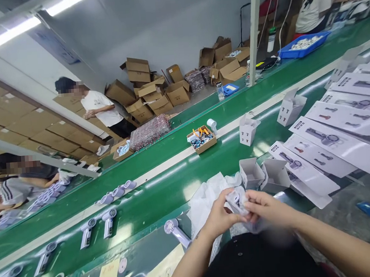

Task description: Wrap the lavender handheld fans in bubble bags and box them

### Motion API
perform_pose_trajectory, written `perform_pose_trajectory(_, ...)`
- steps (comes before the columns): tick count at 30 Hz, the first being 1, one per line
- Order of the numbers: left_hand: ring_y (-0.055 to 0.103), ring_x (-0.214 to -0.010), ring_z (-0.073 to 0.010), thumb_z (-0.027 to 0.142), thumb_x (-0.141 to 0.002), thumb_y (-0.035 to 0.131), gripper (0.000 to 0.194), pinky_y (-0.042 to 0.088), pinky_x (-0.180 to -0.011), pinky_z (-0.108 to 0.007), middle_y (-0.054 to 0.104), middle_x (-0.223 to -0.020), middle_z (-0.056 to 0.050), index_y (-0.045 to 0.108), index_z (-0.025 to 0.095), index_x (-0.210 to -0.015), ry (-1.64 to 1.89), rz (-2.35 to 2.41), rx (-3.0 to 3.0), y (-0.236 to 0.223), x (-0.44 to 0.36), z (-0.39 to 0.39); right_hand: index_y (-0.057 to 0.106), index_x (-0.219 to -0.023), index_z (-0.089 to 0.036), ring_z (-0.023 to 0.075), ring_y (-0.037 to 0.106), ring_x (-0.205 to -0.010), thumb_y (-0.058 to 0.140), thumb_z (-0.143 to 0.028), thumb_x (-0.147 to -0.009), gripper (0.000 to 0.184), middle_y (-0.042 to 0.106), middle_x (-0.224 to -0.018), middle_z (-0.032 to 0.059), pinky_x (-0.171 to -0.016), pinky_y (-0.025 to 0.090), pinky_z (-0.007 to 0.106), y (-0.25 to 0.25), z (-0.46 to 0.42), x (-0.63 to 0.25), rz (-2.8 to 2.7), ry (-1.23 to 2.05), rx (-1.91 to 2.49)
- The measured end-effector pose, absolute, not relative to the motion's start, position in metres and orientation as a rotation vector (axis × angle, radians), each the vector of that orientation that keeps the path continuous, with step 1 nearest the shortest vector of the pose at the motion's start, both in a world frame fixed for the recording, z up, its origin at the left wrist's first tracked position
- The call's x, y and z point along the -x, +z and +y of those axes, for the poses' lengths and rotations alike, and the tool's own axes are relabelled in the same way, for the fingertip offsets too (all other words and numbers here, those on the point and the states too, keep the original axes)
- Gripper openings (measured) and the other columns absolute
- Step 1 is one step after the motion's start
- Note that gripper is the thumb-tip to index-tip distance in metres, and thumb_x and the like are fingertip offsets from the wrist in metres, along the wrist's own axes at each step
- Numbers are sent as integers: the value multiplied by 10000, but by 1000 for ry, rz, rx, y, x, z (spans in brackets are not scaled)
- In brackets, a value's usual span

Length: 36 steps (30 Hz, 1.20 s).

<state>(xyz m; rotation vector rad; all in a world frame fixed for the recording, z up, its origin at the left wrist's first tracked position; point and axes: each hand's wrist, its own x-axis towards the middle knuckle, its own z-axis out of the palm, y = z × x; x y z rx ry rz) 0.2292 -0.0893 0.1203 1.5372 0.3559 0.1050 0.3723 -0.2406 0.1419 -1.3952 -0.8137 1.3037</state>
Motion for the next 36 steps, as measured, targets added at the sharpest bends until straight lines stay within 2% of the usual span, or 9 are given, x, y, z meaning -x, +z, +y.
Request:
perform_pose_trajectory(2, 515, -679, -112, 393, -642, 765, 461, 423, -601, -225, 535, -774, 24, 479, 188, -940, 181, 446, -1609, 119, -236, -90, 570, -730, -204, 182, 565, -677, 464, -464, -865, 312, 594, -695, 22, -646, 458, 326, 135, -243, -393, -912, 943, 1682)
perform_pose_trajectory(4, 484, -636, -93, 372, -692, 714, 337, 408, -586, -211, 496, -692, 48, 467, 184, -823, 264, 498, -1735, 124, -244, -88, 630, -748, -212, 232, 546, -809, 446, -403, -880, 297, 616, -829, 73, -736, 429, 382, 124, -246, -416, -991, 417, 2004)
perform_pose_trajectory(6, 468, -575, -80, 358, -696, 695, 320, 402, -544, -202, 481, -655, 62, 469, 190, -849, 335, 533, -1755, 134, -258, -83, 678, -874, -220, 304, 493, -982, 477, -319, -859, 225, 599, -1072, 125, -831, 369, 469, 109, -248, -434, -1077, -2, 2249)
perform_pose_trajectory(8, 456, -510, -72, 368, -686, 685, 411, 391, -474, -192, 488, -657, 68, 461, 204, -988, 409, 587, -1624, 143, -280, -80, 672, -1003, -228, 350, 430, -1078, 518, -246, -820, 240, 550, -1217, 137, -882, 302, 538, 92, -249, -444, -1225, -185, 2404)
perform_pose_trajectory(10, 477, -507, -77, 393, -681, 669, 504, 389, -433, -187, 521, -712, 46, 442, 201, -1088, 478, 647, -1445, 146, -307, -79, 648, -1072, -227, 331, 434, -1068, 523, -182, -795, 308, 579, -1183, 125, -925, 254, 553, 77, -250, -447, -1368, -204, 2450)
perform_pose_trajectory(14, 533, -608, -107, 413, -727, 609, 371, 455, -494, -214, 542, -778, 3, 509, 160, -980, 604, 767, -1386, 136, -343, -85, 662, -995, -208, 272, 475, -970, 479, -116, -805, 280, 646, -972, 95, -985, 208, 503, 58, -255, -450, -1464, -223, 2454)
perform_pose_trajectory(20, 549, -759, -179, 277, -771, 587, 136, 470, -701, -308, 542, -802, -38, 584, 187, -872, 840, 634, -2415, 120, -335, -98, 660, -921, -225, 248, 505, -948, 525, -215, -851, 152, 678, -864, 50, -971, 207, 481, 61, -253, -455, -1544, -203, 2356)
perform_pose_trajectory(30, 557, -822, -243, 368, -827, 561, 259, 470, -624, -310, 529, -898, -105, 522, 150, -960, 328, 574, -3009, 122, -394, -118, 671, -811, -234, 255, 524, -1008, 538, -197, -846, 143, 707, -815, 39, -999, 143, 503, 56, -258, -466, -1605, -184, 2246)
perform_pose_trajectory(36, 544, -832, -256, 379, -850, 525, 258, 470, -600, -311, 533, -896, -110, 518, 143, -954, 372, 632, -3054, 119, -399, -122, 668, -847, -238, 271, 511, -1053, 535, -200, -859, 139, 713, -834, 35, -1020, 105, 532, 57, -258, -461, -1583, -169, 2250)
